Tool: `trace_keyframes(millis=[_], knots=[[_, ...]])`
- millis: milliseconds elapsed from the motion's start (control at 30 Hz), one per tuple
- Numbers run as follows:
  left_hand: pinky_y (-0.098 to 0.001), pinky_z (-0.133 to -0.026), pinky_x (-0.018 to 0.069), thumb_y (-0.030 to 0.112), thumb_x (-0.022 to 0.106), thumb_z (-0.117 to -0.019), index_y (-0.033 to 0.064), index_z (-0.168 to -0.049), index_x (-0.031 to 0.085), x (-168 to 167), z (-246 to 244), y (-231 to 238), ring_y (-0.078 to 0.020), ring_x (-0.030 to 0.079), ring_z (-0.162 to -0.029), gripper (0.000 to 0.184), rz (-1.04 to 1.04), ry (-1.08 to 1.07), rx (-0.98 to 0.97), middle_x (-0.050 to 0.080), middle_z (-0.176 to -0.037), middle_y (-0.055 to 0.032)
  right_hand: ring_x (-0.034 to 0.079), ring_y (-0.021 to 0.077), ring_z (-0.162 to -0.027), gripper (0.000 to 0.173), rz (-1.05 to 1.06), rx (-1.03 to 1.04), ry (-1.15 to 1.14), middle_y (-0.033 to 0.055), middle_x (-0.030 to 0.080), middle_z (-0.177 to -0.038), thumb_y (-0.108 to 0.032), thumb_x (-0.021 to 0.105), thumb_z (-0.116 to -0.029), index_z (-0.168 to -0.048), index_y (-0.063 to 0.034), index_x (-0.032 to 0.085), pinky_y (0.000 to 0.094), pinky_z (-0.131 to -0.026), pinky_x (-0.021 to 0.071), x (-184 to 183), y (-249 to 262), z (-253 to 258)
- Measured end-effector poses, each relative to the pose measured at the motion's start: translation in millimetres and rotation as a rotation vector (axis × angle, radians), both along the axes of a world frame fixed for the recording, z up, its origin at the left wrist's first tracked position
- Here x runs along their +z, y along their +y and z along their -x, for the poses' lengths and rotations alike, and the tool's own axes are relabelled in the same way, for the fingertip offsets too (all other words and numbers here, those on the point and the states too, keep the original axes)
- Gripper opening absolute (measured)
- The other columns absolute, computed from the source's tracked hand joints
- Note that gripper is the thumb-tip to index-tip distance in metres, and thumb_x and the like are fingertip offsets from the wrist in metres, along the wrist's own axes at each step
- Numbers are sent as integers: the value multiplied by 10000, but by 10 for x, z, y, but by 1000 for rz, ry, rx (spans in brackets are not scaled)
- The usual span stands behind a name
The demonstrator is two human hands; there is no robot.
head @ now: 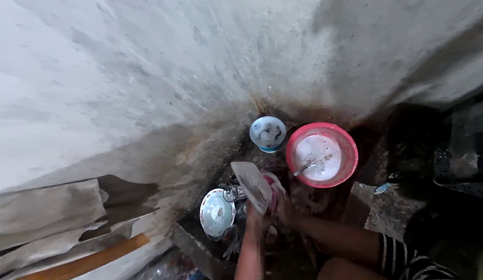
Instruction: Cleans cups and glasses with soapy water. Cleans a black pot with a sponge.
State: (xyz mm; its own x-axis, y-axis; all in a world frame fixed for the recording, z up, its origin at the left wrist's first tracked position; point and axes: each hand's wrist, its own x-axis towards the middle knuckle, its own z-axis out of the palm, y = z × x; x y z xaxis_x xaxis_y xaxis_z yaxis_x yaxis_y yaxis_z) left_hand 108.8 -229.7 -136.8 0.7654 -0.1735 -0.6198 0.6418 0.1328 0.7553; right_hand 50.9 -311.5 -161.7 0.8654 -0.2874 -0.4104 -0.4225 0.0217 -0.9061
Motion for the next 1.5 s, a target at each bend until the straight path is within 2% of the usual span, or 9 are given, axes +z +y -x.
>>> trace_keyframes(millis=[100, 167, 333, 667, 867, 1200, 1267, 1367, 1500], knots=[[-316, -851, 565, 182, 388, -1110, 37, -1481, 412, 136, -106, -183, -126, 644, -983, 399, -274, -163, -81, 636, -1200, -122, 649, 47, -871, 531, -163, -206, -347, 71, 656, -892, -368, 319, -1111, -1081, 76, 609, 247, -849, 562, -186, 306, 192], [-302, -788, 588, 97, 484, -1058, 46, -1475, 400, 165, -170, -314, -117, 670, -925, 429, -223, -189, -4, 654, -1149, -115, 635, 6, -785, 536, -188, -277, -500, -6, 642, -828, -451, 398, -1090, -1051, 38, 614, 239, -764, 576, -169, 239, 119], [-338, -760, 612, 80, 521, -1024, 37, -1433, 425, -133, -255, -230, -147, 697, -886, 423, -23, -223, 14, 686, -1074, -101, 700, 124, -1066, 364, 27, -283, -821, 97, 737, -1175, -180, 450, -1064, -1270, 35, 660, 350, -974, 584, 256, -503, -769], [-381, -900, 587, 210, 430, -1110, 39, -1513, 408, -247, 5, 112, -177, 671, -1073, 439, -283, -178, 138, 623, -1312, -155, 577, 465, -1271, 524, 594, 394, 293, 287, 627, -1321, -423, 582, -1023, -1286, 24, 651, 678, -1046, 441, -1199, -1450, -2566], [-412, -982, 557, 553, 206, -1095, 72, -1505, 420, -207, 36, 231, -168, 637, -1176, 667, -326, -154, 164, 608, -1354, -133, 523, 481, -1337, 449, 680, 608, 433, 300, 563, -1419, -249, 564, -1017, -1306, 91, 614, 700, -1061, 406, -1137, -1356, -2583], [-433, -1196, 365, 411, 271, -1128, 96, -1615, 281, -369, -367, 259, -202, 408, -1462, 579, -462, -275, 7, 352, -1635, -131, 710, 330, -1002, 587, 448, 383, -73, 155, 718, -1092, -316, 700, -936, -1437, -104, 478, 592, -874, 571, -260, -1504, -2204], [-423, -1179, 384, 369, 313, -1127, 66, -1589, 328, -413, -470, 216, -212, 443, -1431, 552, -491, -342, 1, 399, -1599, -157, 669, 235, -1136, 625, 384, 306, -277, 108, 671, -1242, -320, 718, -908, -1433, -98, 461, 480, -973, 560, -166, -1085, -1856], [-411, -1080, 503, 421, 289, -1123, 93, -1546, 399, -465, -542, 158, -178, 569, -1300, 546, -358, -413, 41, 548, -1466, -119, 162, 328, -1591, 601, 722, 380, -399, 108, 263, -1701, -366, 651, -949, -1498, -178, 492, 552, -1289, 184, -320, -480, -1465], [-455, -893, 591, 598, 181, -1079, 126, -1401, 531, -462, -646, 148, -201, 685, -1062, 670, -32, -282, 161, 696, -1184, -98, 370, 385, -1500, 663, 492, 728, -221, 167, 352, -1650, -234, 520, -1014, -1631, -130, 297, 662, -1142, 382, -146, -119, -1020]])
